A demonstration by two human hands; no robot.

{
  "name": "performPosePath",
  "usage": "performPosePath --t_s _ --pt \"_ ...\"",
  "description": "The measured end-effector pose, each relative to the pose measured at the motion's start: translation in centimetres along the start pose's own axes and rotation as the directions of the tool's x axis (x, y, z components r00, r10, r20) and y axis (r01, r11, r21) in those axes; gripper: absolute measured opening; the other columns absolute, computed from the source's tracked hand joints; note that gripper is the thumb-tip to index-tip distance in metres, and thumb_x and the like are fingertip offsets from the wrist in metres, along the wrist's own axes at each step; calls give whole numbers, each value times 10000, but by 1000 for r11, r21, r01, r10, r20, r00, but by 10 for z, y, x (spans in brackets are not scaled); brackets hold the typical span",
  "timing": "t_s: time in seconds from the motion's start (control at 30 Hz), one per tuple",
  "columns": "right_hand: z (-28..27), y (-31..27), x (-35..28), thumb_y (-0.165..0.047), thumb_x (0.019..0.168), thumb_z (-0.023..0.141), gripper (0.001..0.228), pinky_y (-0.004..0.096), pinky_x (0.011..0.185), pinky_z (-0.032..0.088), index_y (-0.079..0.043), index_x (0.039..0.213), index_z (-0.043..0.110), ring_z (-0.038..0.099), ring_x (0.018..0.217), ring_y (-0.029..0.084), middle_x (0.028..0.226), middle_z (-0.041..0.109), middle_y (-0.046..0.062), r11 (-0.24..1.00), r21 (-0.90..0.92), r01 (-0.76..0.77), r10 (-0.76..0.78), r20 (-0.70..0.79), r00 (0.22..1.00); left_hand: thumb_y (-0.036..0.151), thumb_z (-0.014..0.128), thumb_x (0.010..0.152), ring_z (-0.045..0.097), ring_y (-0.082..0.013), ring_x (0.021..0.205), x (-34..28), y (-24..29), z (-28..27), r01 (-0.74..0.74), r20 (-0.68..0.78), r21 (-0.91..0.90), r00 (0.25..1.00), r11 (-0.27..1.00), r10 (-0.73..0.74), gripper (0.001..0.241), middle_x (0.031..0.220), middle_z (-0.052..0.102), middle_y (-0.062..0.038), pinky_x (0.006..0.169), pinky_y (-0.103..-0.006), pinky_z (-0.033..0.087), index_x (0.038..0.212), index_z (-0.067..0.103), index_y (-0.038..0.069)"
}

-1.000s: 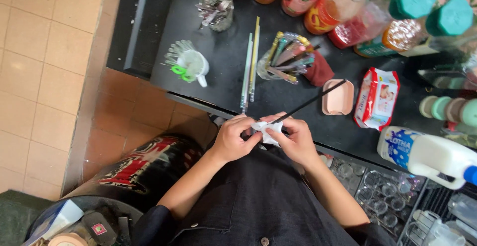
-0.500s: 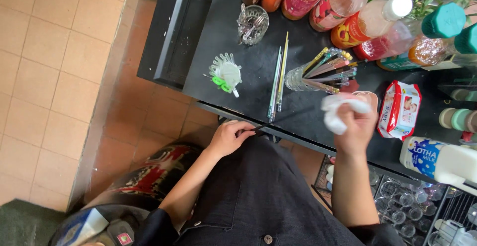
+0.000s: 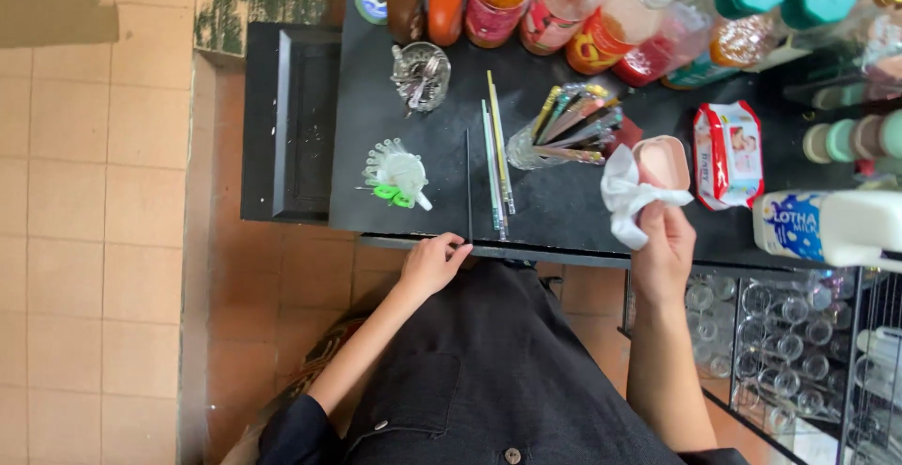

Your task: Cleaning and wiping reusable straws and glass stirrers with a cloth at a counter.

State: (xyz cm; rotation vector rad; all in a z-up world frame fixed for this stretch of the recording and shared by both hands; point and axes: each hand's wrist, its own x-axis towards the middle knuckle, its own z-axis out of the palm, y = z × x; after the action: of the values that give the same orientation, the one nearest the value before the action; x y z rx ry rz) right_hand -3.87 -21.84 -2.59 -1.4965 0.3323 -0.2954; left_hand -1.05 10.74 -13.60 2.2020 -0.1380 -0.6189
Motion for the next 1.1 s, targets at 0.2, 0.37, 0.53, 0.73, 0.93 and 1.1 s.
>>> performPosePath --t_s 0.2,0.37,0.53,0.73,0.93,1.1 --pt "1 -15 -18 -245 1137 518 441 198 855 430 40 1471 568 547 974 40 1210 647 8 998 22 -51 52 -35 998 221 674 944 659 -200 565 31 100 -45 -185 -22 -134 983 974 184 203 929 786 -58 554 -336 526 1104 748 120" --pt "6 -21 -23 -189 1106 475 383 245 1019 469 63 1375 580 589 1196 84 1431 612 40 996 -76 -36 46 135 990 102 691 948 622 -175 697 77 179 -71 -539 -366 -137 807 831 463 338 1095 690 -73 684 -298 524 1284 672 79" --pt "-3 -29 -25 -190 1097 465 387 220 914 454 8 1396 609 567 1033 60 1316 640 16 980 -183 -80 118 209 971 94 727 938 625 -183 758 108 195 -66 -614 -442 -43 719 788 536 352 1141 666 -67 710 -289 531 1281 654 65" --pt "-16 -22 -13 -210 1123 492 407 211 847 437 -19 1457 625 508 928 40 1156 643 -24 980 -121 -157 184 266 946 125 811 898 587 -144 658 95 211 -75 -587 -487 45 694 808 531 168 935 668 -36 604 -283 474 1038 724 93" --pt "-15 -16 -1 -220 1086 472 397 206 934 448 -1 1389 606 559 1038 18 1317 663 -34 984 -98 -151 176 346 922 145 697 1013 486 -122 687 57 197 -107 -742 -726 100 401 663 558 140 853 569 -27 628 -260 398 1075 638 35" --pt "-3 -5 1 -230 1134 469 452 259 921 483 19 1495 579 614 1028 112 1206 686 96 922 90 -376 313 399 862 220 568 1107 545 -112 640 20 176 -132 -856 -889 -17 249 516 385 209 800 546 -51 575 -211 432 1113 436 57"
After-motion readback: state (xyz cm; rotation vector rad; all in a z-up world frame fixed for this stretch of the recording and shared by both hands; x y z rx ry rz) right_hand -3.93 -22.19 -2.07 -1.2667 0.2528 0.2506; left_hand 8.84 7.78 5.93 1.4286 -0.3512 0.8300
